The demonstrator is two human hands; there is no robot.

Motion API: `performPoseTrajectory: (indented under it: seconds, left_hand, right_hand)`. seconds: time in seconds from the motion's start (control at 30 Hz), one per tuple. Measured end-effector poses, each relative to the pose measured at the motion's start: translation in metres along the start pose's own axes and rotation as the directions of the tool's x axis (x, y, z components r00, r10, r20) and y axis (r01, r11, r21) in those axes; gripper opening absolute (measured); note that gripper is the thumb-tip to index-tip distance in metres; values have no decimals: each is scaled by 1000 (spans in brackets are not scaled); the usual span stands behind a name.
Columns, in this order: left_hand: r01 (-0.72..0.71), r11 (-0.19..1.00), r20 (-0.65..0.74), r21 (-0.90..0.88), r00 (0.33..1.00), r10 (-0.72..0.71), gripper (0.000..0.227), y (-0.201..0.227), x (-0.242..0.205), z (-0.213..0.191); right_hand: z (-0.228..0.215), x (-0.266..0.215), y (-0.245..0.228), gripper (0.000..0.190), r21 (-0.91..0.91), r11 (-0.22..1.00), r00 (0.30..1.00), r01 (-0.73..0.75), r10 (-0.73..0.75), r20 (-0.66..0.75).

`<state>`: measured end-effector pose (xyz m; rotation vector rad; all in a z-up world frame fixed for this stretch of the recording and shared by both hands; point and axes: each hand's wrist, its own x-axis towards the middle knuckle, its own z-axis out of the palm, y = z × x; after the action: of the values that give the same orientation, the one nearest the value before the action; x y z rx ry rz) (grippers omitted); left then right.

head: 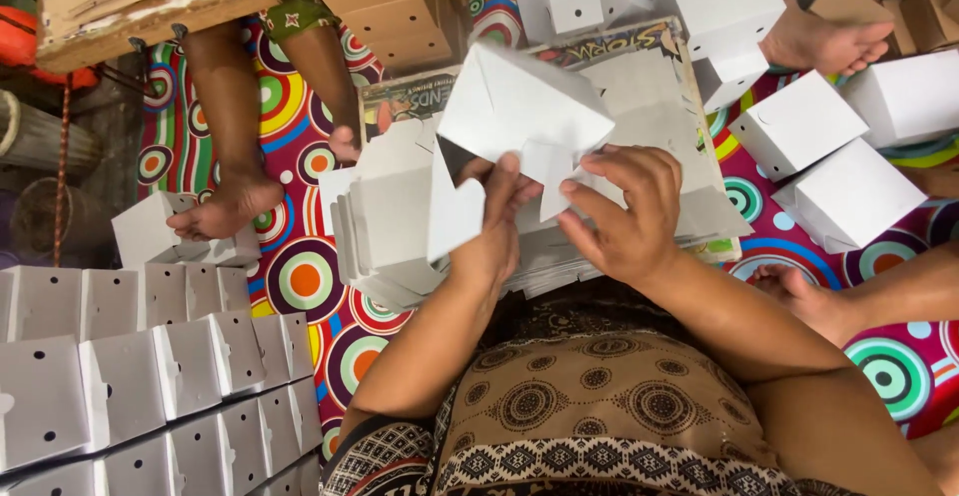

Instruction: Folding flat cardboard sheets into small white boxes and stacking them.

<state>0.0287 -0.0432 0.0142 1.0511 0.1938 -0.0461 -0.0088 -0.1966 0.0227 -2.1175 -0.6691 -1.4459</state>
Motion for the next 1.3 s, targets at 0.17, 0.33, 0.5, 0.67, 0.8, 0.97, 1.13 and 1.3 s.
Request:
performPoseTrajectory:
  seconds: [0.17,0.33,0.5,0.67,0.8,0.97,1.13,1.3]
  left_hand:
    - [-85,983,-52,-165,996,77,16,-9,10,-10]
    - [-114,963,-63,-242,993,102,18,-15,8,-2]
    - [-104,981,-130,-167,988,83,22,-9,5,3]
    - [-133,978,-143,-162,984,110,19,-23,17,-8]
    - [-172,979,-120,-114,980,158,19,-22,10,-7]
    - [-239,970,-75,-48,969,235,20,-12,-6,-3]
    - [-285,938,-140,-198,955,261,17,-49,6,-42]
    - [-347,931,78,115,937,340,15,-23,0,-53]
  right_hand:
    - [-5,3,9,10,96,995,999,32,-32,-4]
    - [-3,4,10,9,102,995,1000,11,-11,4]
    - [0,2,13,12,116,991,998,-64,64,5]
    - [-4,4,13,14,179,978,994,-105,95,62]
    - [0,0,15,12,197,972,991,-125,115,65]
    - [19,-1,2,8,183,976,989,-119,133,-70]
    - [37,-5,-11,10,322,930,965,-176,228,-131]
    - [59,0,-24,11,288,942,967,-173,218,-133]
